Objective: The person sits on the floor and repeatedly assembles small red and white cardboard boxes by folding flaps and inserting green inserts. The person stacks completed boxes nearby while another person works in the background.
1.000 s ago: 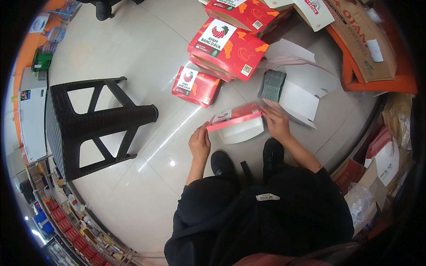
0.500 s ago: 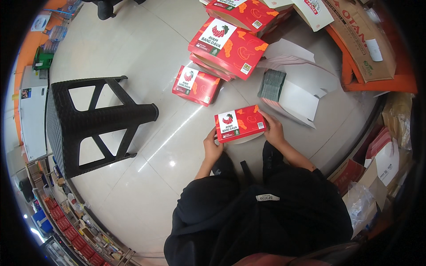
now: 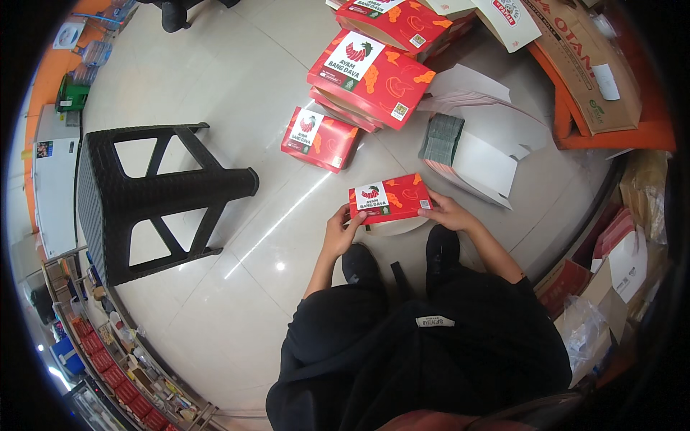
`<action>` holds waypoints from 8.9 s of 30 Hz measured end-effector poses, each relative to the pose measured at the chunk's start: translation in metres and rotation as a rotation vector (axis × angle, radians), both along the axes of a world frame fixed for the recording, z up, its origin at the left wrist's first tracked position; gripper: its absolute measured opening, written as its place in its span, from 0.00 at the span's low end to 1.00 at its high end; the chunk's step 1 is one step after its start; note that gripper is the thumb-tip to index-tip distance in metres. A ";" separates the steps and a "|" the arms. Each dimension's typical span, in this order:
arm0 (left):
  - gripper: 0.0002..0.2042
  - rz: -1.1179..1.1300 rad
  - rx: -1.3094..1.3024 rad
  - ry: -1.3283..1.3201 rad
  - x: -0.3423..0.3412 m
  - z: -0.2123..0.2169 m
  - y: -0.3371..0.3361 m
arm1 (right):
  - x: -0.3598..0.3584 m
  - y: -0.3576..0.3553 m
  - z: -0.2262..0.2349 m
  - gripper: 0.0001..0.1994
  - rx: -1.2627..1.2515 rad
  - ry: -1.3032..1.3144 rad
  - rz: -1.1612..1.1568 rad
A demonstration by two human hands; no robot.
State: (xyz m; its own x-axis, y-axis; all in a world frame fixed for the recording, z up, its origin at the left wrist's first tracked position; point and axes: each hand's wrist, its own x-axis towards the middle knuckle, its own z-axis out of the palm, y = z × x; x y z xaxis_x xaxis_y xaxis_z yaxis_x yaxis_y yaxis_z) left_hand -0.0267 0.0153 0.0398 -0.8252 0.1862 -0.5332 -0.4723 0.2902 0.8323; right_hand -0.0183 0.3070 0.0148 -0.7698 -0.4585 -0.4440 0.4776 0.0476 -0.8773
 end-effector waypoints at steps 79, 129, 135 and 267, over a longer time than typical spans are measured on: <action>0.31 -0.138 0.418 0.178 -0.017 0.024 0.068 | 0.001 -0.047 0.082 0.08 0.298 0.725 0.149; 0.08 0.555 0.634 -0.160 0.014 -0.033 0.040 | -0.007 -0.044 0.021 0.15 0.495 1.309 -0.042; 0.07 0.519 0.523 -0.066 0.014 -0.010 0.048 | -0.014 -0.041 0.026 0.16 0.508 1.374 -0.013; 0.15 -0.447 -0.942 0.496 0.004 -0.073 0.004 | -0.032 -0.026 -0.045 0.10 0.929 1.039 0.278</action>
